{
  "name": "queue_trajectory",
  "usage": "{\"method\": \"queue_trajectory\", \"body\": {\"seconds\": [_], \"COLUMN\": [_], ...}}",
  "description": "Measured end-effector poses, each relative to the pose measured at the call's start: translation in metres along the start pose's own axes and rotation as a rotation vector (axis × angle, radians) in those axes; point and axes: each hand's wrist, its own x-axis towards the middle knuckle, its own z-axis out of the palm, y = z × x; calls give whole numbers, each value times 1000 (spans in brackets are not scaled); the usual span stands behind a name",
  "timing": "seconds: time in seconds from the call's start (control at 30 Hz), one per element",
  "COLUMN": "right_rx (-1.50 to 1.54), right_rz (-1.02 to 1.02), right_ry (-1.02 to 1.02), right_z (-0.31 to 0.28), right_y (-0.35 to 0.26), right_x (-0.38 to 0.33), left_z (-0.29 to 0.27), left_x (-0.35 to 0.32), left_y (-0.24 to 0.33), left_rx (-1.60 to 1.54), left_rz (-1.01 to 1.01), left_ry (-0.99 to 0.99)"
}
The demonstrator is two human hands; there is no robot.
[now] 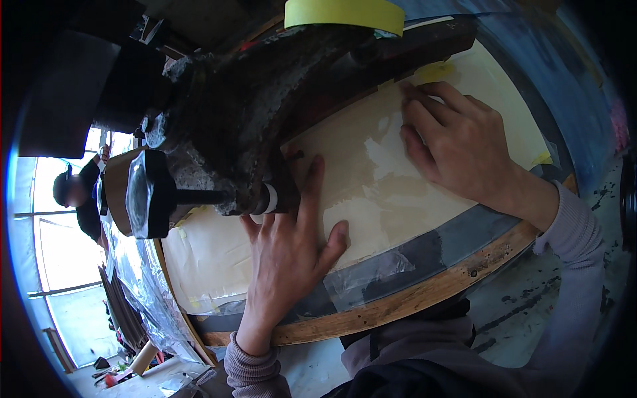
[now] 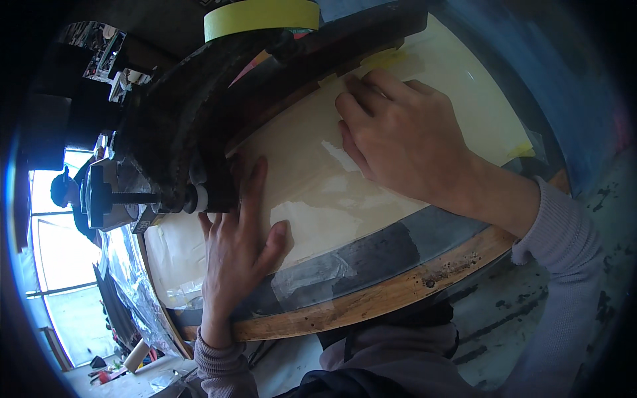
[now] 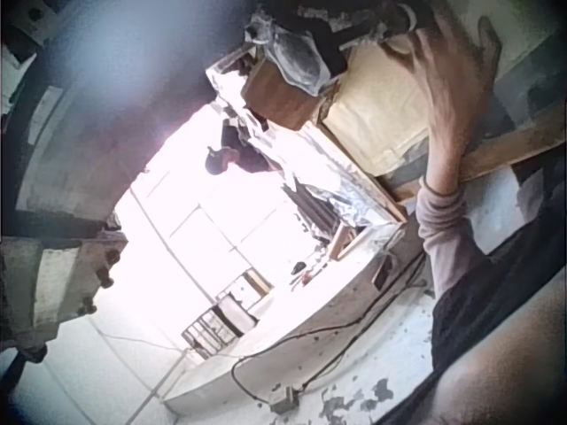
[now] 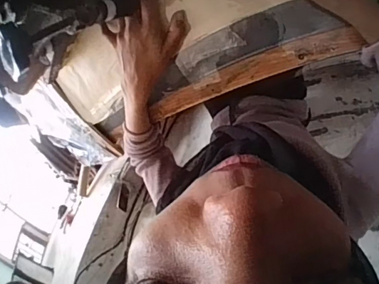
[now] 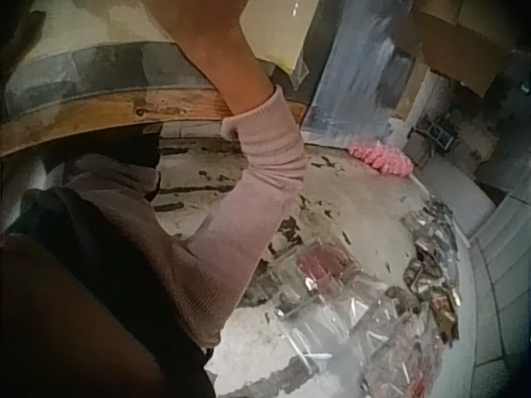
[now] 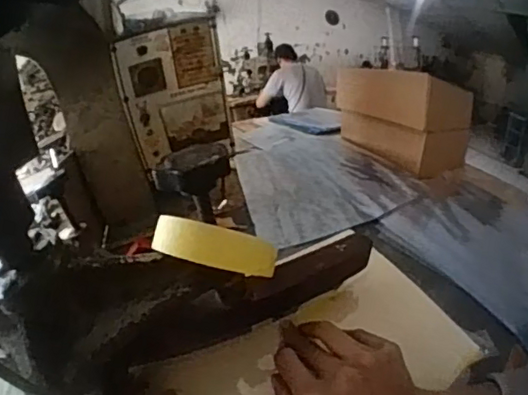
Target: The person places a plastic sheet on a workbench under a press machine, aligns it with markers, and then lowers the press head onto the sheet by hand to stamp or bond it.
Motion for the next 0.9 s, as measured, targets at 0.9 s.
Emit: {"method": "queue_trajectory", "body": {"seconds": [0.9], "right_rx": [-8], "right_rz": [-8], "right_ry": [13], "right_z": [-1], "right_y": [1], "right_x": [2], "left_z": [-2], "left_x": [1], "left_y": [0], "left_rx": [16], "left_rz": [-4], "left_ry": [-14]}}
